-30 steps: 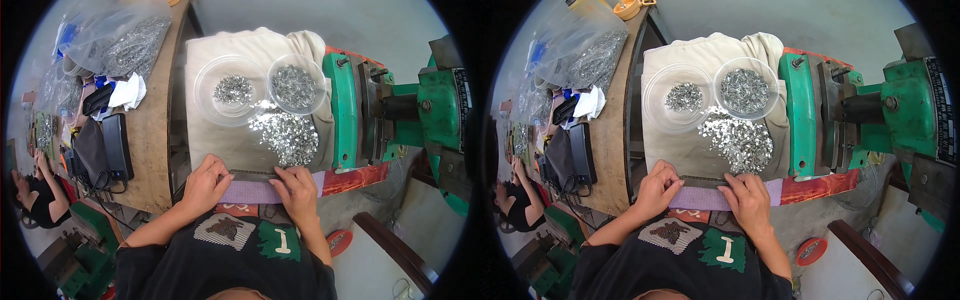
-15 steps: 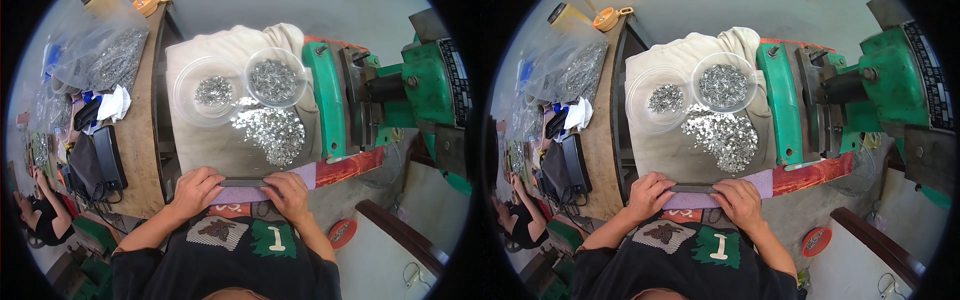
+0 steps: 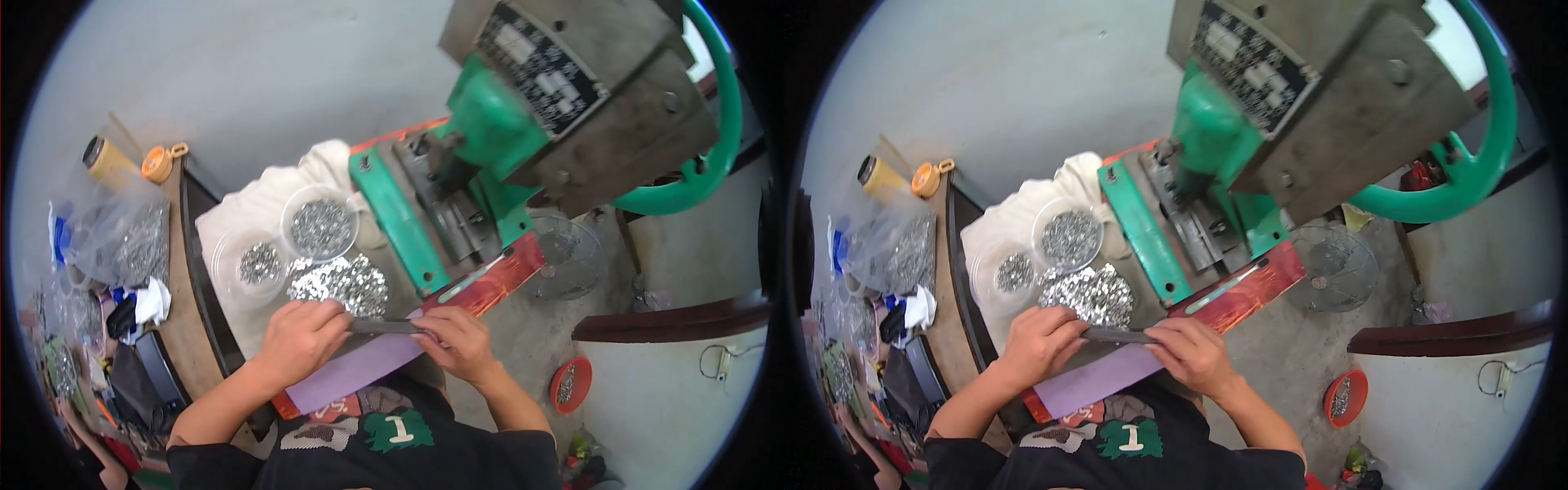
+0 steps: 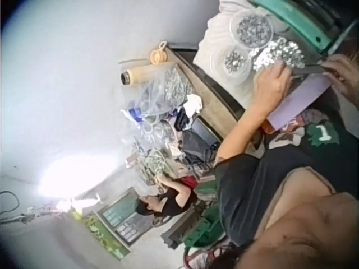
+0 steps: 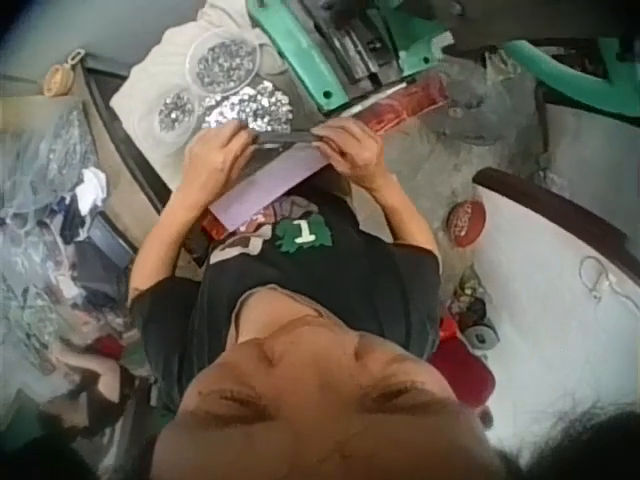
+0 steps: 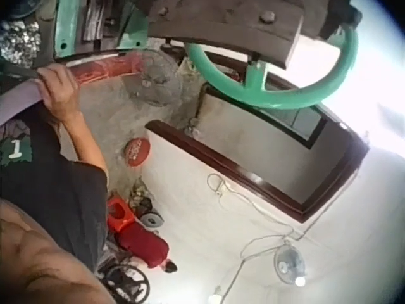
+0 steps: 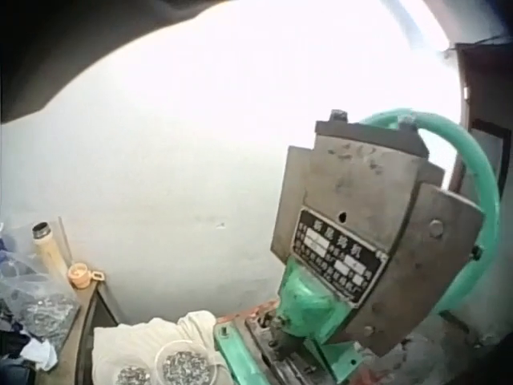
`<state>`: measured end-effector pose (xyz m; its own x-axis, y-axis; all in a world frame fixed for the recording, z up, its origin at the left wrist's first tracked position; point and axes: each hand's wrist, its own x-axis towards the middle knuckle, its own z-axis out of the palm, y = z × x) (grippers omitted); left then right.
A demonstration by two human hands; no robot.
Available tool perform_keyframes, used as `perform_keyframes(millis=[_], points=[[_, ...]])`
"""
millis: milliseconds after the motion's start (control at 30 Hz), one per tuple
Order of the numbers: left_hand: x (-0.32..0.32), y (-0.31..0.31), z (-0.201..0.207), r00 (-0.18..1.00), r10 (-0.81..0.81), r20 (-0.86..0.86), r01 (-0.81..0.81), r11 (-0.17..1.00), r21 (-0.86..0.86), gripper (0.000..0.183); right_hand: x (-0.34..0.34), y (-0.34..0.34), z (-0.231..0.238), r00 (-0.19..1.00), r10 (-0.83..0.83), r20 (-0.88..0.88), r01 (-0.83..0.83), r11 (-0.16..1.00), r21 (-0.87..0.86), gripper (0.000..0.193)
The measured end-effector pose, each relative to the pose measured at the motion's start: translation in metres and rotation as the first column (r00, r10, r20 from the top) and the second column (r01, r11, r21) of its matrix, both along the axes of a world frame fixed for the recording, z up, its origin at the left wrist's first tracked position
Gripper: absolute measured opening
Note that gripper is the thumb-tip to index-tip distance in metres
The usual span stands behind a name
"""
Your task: The person attaches metal studs onto a fabric strip using a manual press machine.
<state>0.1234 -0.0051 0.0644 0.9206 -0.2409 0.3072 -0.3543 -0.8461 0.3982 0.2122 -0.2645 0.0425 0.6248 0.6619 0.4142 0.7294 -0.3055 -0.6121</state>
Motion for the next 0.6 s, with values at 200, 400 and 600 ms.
perform_keyframes(millis=[200, 400, 600], points=[[0.125, -0.038, 0.027, 0.927, -0.275, 0.257, 0.194, 0.934, 0.301, 0.007, 0.041, -0.039, 0.021, 0.924, -0.356, 0.137, 0.337, 0.930, 0.143, 0.024], [0.185, -0.062, 0.025, 0.879, -0.411, 0.243, 0.279, 0.855, 0.436, 0.009, 0.051, -0.043, 0.009, 0.881, -0.473, 0.009, 0.463, 0.865, 0.193, 0.022], [0.193, -0.078, 0.031, 0.842, -0.525, 0.121, 0.411, 0.772, 0.485, 0.011, 0.037, -0.049, 0.012, 0.867, -0.489, -0.096, 0.498, 0.854, 0.150, 0.021]])
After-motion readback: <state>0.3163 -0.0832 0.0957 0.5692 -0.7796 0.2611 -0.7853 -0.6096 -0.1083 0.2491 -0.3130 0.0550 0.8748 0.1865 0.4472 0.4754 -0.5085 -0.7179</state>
